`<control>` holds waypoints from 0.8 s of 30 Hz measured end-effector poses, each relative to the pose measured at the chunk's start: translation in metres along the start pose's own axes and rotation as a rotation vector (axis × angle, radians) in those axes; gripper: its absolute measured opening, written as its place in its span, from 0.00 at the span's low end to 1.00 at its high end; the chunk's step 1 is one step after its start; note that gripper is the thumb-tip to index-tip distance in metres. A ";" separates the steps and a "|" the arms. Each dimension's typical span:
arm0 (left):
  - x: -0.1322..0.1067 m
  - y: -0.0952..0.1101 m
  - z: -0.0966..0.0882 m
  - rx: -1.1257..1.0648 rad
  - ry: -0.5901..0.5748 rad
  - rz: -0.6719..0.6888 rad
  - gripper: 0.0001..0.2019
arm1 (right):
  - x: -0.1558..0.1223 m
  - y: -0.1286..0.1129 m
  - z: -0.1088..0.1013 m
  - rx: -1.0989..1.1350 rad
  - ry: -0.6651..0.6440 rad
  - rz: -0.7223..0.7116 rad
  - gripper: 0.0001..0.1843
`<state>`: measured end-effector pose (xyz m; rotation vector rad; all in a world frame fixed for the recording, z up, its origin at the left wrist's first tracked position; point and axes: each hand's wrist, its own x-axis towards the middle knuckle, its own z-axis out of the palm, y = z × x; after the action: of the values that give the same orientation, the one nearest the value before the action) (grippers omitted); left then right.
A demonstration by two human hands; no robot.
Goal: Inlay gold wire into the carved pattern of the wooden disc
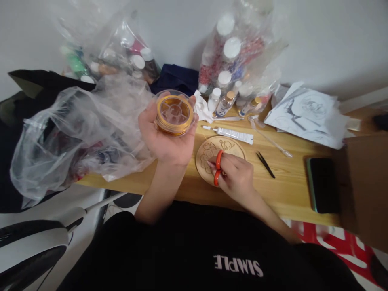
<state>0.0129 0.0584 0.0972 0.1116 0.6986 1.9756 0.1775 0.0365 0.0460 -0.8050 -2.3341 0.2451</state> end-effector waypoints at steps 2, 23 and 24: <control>-0.001 -0.001 0.001 -0.009 -0.007 -0.006 0.12 | -0.001 0.002 0.000 -0.007 0.010 -0.026 0.10; 0.000 0.000 0.019 0.106 0.221 0.036 0.11 | -0.008 0.010 -0.010 -0.084 0.086 -0.277 0.15; -0.001 0.001 0.020 0.104 0.224 0.018 0.11 | -0.009 0.011 -0.010 -0.084 0.081 -0.272 0.15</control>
<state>0.0196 0.0656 0.1146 -0.0416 0.9483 1.9869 0.1949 0.0394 0.0447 -0.5172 -2.3566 -0.0024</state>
